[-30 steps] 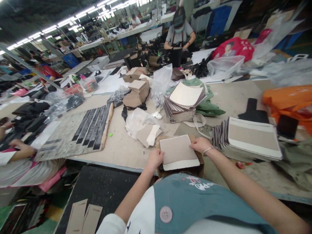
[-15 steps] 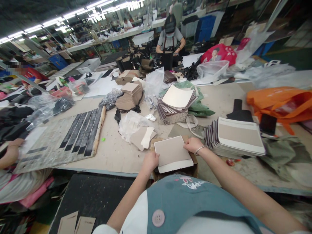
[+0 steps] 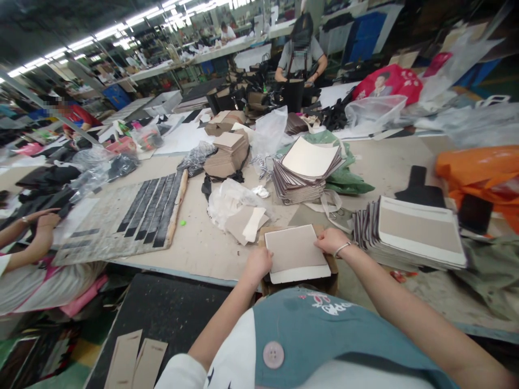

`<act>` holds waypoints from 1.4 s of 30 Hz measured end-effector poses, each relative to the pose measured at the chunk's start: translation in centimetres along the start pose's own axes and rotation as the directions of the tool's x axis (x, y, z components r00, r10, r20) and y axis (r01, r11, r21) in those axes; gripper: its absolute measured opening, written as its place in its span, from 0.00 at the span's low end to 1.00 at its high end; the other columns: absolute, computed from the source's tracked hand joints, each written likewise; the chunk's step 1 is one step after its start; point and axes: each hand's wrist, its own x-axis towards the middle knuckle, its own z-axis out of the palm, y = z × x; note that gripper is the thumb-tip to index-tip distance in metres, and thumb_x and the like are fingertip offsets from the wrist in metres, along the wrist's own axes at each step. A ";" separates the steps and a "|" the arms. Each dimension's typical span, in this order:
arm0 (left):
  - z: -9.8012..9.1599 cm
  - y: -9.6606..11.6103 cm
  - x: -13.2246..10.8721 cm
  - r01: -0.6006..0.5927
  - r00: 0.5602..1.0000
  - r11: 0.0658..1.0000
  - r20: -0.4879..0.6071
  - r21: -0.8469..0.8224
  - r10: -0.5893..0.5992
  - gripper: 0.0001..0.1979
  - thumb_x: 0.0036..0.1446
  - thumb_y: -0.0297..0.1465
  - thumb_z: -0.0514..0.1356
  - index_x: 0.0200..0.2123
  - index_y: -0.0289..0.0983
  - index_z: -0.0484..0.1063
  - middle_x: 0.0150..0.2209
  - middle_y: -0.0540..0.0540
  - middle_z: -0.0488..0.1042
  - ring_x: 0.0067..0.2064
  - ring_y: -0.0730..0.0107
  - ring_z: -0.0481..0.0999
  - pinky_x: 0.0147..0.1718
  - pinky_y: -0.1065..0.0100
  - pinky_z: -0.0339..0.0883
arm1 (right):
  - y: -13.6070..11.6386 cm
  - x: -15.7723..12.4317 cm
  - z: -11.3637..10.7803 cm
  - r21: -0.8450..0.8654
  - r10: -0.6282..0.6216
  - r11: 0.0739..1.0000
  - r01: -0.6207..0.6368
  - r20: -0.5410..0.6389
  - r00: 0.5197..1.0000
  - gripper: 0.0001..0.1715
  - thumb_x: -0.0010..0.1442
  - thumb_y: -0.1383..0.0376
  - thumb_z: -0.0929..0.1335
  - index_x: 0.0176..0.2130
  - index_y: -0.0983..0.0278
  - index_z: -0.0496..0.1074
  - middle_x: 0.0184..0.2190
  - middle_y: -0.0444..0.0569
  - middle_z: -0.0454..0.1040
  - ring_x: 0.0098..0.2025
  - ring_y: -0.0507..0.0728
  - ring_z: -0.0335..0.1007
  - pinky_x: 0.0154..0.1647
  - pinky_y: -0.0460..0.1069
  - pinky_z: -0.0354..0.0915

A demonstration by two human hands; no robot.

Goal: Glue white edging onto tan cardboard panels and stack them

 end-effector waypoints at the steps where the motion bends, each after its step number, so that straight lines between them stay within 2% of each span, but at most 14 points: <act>1: 0.0 0.0 0.1 -0.001 1.000 1.000 0.003 0.000 0.001 0.16 0.61 0.35 0.49 0.35 0.33 0.73 0.38 0.37 0.76 0.41 0.62 0.75 0.39 0.67 0.64 | 0.0 0.0 0.0 -0.006 -0.004 1.000 0.004 0.003 1.000 0.13 0.49 0.63 0.64 0.25 0.65 0.77 0.24 0.52 0.75 0.29 0.56 0.71 0.27 0.45 0.59; 12: 0.1 0.1 0.0 -0.006 1.000 1.000 0.007 0.006 0.006 0.17 0.62 0.33 0.47 0.36 0.32 0.73 0.37 0.36 0.76 0.42 0.62 0.75 0.39 0.68 0.64 | -0.5 0.0 -0.2 -0.106 -0.029 0.994 0.029 -0.001 1.000 0.14 0.49 0.64 0.64 0.29 0.64 0.78 0.29 0.54 0.76 0.33 0.58 0.72 0.31 0.47 0.62; 23: 0.1 -0.1 0.2 -0.029 1.000 0.999 -0.004 0.033 0.029 0.17 0.61 0.34 0.47 0.36 0.32 0.72 0.38 0.36 0.76 0.42 0.61 0.75 0.39 0.66 0.65 | -1.3 0.3 -0.4 -0.204 -0.037 0.978 0.036 -0.002 0.999 0.17 0.49 0.66 0.64 0.38 0.69 0.77 0.37 0.61 0.75 0.41 0.62 0.72 0.40 0.50 0.64; 29: -0.3 -0.1 0.0 -0.029 0.999 0.998 0.014 0.048 0.029 0.16 0.61 0.35 0.47 0.37 0.33 0.72 0.39 0.36 0.76 0.43 0.60 0.75 0.41 0.65 0.64 | -1.8 0.1 -0.8 -0.227 -0.041 0.973 0.039 -0.004 0.999 0.18 0.50 0.66 0.65 0.39 0.69 0.77 0.38 0.63 0.75 0.43 0.63 0.71 0.39 0.50 0.65; 33: -0.9 -0.1 -0.1 -0.012 1.000 0.999 0.029 0.047 0.010 0.17 0.60 0.37 0.48 0.37 0.33 0.72 0.40 0.36 0.76 0.43 0.59 0.74 0.41 0.64 0.65 | -1.5 0.0 -1.0 -0.239 -0.032 0.971 0.027 -0.016 0.999 0.18 0.51 0.61 0.66 0.39 0.68 0.77 0.38 0.62 0.75 0.42 0.64 0.72 0.38 0.51 0.65; 37: -1.1 -0.3 -0.1 -0.007 1.000 0.999 0.028 0.039 0.006 0.17 0.60 0.38 0.49 0.35 0.33 0.73 0.39 0.36 0.76 0.43 0.60 0.75 0.41 0.65 0.65 | -1.0 -1.2 -1.8 -0.247 -0.025 0.969 0.006 -0.076 0.997 0.23 0.52 0.52 0.67 0.37 0.69 0.76 0.37 0.63 0.74 0.41 0.65 0.71 0.39 0.54 0.65; 39: -1.0 -0.4 -0.1 -0.013 1.000 0.999 0.020 0.036 0.012 0.16 0.60 0.37 0.49 0.35 0.34 0.73 0.39 0.37 0.76 0.43 0.60 0.75 0.41 0.66 0.65 | -1.6 -2.1 -1.9 -0.244 -0.025 0.970 -0.007 -0.131 0.991 0.24 0.55 0.51 0.65 0.38 0.69 0.75 0.38 0.62 0.74 0.42 0.64 0.71 0.41 0.54 0.65; 41: -0.9 -0.4 0.0 -0.019 1.000 0.999 0.014 0.038 0.018 0.16 0.60 0.37 0.49 0.35 0.34 0.74 0.39 0.37 0.76 0.43 0.60 0.75 0.40 0.66 0.65 | -2.9 -2.9 -1.2 -0.222 -0.092 0.974 0.041 -0.225 0.970 0.24 0.60 0.53 0.62 0.43 0.69 0.72 0.41 0.62 0.72 0.45 0.63 0.69 0.45 0.54 0.64; 42: -0.8 -0.5 0.0 -0.022 1.000 0.999 0.013 0.042 0.021 0.16 0.60 0.37 0.49 0.35 0.35 0.74 0.38 0.37 0.77 0.43 0.60 0.75 0.39 0.66 0.65 | -3.8 -3.2 -0.5 -0.204 -0.179 0.971 0.122 -0.287 0.941 0.24 0.61 0.55 0.60 0.47 0.68 0.70 0.45 0.62 0.71 0.48 0.62 0.67 0.48 0.54 0.62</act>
